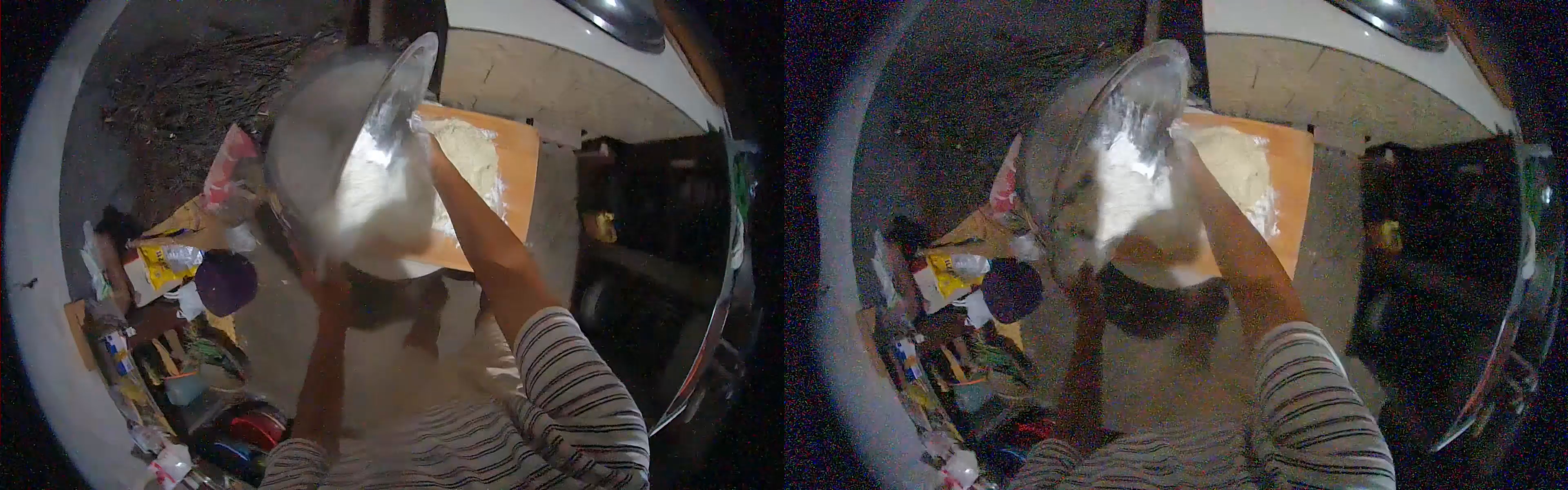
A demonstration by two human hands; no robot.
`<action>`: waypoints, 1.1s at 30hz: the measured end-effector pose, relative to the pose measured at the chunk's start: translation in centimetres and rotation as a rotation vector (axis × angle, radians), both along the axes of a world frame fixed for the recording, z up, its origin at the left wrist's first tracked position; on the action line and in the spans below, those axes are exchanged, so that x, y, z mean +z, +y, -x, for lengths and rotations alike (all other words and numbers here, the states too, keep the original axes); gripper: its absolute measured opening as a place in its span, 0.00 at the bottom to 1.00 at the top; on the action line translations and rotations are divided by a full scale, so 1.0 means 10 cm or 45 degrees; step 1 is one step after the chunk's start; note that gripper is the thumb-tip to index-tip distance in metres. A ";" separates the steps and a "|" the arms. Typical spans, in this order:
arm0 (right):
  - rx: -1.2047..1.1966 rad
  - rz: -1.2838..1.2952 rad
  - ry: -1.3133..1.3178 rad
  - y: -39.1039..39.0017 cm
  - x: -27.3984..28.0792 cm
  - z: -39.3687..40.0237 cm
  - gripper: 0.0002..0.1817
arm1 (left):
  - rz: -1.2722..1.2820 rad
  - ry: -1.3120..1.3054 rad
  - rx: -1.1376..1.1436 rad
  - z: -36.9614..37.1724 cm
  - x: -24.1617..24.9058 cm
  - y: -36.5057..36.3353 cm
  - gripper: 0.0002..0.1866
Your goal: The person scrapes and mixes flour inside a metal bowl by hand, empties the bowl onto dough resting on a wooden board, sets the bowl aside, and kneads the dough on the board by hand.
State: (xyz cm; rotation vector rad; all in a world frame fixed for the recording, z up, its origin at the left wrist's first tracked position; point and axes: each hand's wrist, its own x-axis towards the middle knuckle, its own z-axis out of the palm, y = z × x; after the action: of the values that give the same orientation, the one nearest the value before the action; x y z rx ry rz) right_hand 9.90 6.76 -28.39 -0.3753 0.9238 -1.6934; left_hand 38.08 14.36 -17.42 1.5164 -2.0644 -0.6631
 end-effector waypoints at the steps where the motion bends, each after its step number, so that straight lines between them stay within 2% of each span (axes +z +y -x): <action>1: -0.002 -0.032 -0.055 -0.02 0.00 0.03 0.18 | 0.047 0.419 0.042 0.42 0.62 -0.03 0.23; 2: -0.002 -0.064 -0.093 -0.04 0.02 0.07 0.18 | 0.038 0.402 0.026 0.24 0.27 -0.06 0.23; 3: 0.004 -0.091 -0.120 -0.05 0.04 0.11 0.18 | 0.334 -0.027 -0.059 -0.12 -0.33 -0.15 0.23; 4: 0.011 -0.114 -0.138 -0.06 0.07 0.15 0.19 | 0.630 -0.458 -0.145 -0.33 -0.65 -0.18 0.24; 5: 0.018 -0.134 -0.151 -0.07 0.08 0.19 0.19 | 0.630 -0.470 -0.153 -0.21 -0.52 -0.17 0.24; 7: 0.020 -0.188 -0.164 -0.04 0.14 0.25 0.20 | -0.048 0.324 -0.051 0.13 -0.09 -0.14 0.26; 8: 0.017 -0.222 -0.157 -0.01 0.16 0.28 0.20 | -0.051 0.313 -0.065 0.10 -0.07 -0.15 0.26; 10: -0.001 -0.310 -0.128 0.11 0.23 0.34 0.21 | 0.916 -0.824 -0.424 0.00 0.03 -0.20 0.28; 11: -0.028 -0.342 -0.126 0.20 0.25 0.38 0.21 | 0.925 -0.831 -0.433 0.20 0.30 -0.17 0.28; 12: -0.035 -0.330 -0.132 0.28 0.25 0.45 0.21 | 0.345 -0.264 -0.245 0.56 0.77 -0.10 0.27; 13: -0.178 -0.289 -0.227 0.44 0.22 0.54 0.23 | -0.235 0.297 -0.052 0.78 1.04 -0.08 0.26; 14: -0.321 -0.247 -0.322 0.51 0.21 0.59 0.25 | -0.222 0.291 -0.064 0.79 1.01 -0.14 0.26; 17: -0.480 -0.110 -0.626 0.73 0.09 0.62 0.24 | -0.584 -0.375 0.066 0.63 0.48 -0.30 0.23; 19: -0.523 -0.037 -0.784 0.82 0.05 0.53 0.24 | -0.806 -0.824 0.161 0.57 0.34 -0.41 0.21; 20: -0.534 -0.006 -0.839 0.83 0.07 0.51 0.24 | -0.791 -0.831 0.152 0.67 0.58 -0.38 0.21; 22: -0.542 0.055 -0.898 0.80 0.12 0.51 0.23 | 0.787 -0.322 -0.712 0.94 1.25 -0.22 0.32; 23: -0.534 0.089 -0.917 0.73 0.17 0.53 0.23 | 0.796 -0.330 -0.725 0.90 1.30 -0.24 0.32; 25: -0.517 0.151 -0.960 0.53 0.25 0.52 0.22 | 0.221 -0.168 -0.734 0.79 1.40 -0.30 0.32; 29: -0.487 0.199 -0.885 0.15 0.43 0.53 0.21 | 0.393 -0.032 -0.648 0.94 1.47 -0.34 0.31; 30: -0.439 -0.018 -0.748 0.28 0.81 0.52 0.25 | 0.272 0.159 -0.372 0.94 1.51 -0.32 0.24; 31: -0.429 -0.062 -0.581 0.31 0.83 0.51 0.27 | 0.144 0.346 -0.094 0.93 1.54 -0.31 0.17; 32: -0.417 -0.103 -0.408 0.35 0.87 0.51 0.29 | 0.148 0.356 -0.092 0.80 1.50 -0.36 0.17; 33: -0.412 -0.096 -0.393 0.43 0.93 0.49 0.29 | 0.155 0.370 -0.112 0.57 1.36 -0.47 0.14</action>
State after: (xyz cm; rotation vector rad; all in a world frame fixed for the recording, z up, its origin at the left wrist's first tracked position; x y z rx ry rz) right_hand 5.03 11.07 -19.06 0.0931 0.8464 -1.9353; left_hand 32.42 9.64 -3.86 1.1909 -1.9199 -0.7296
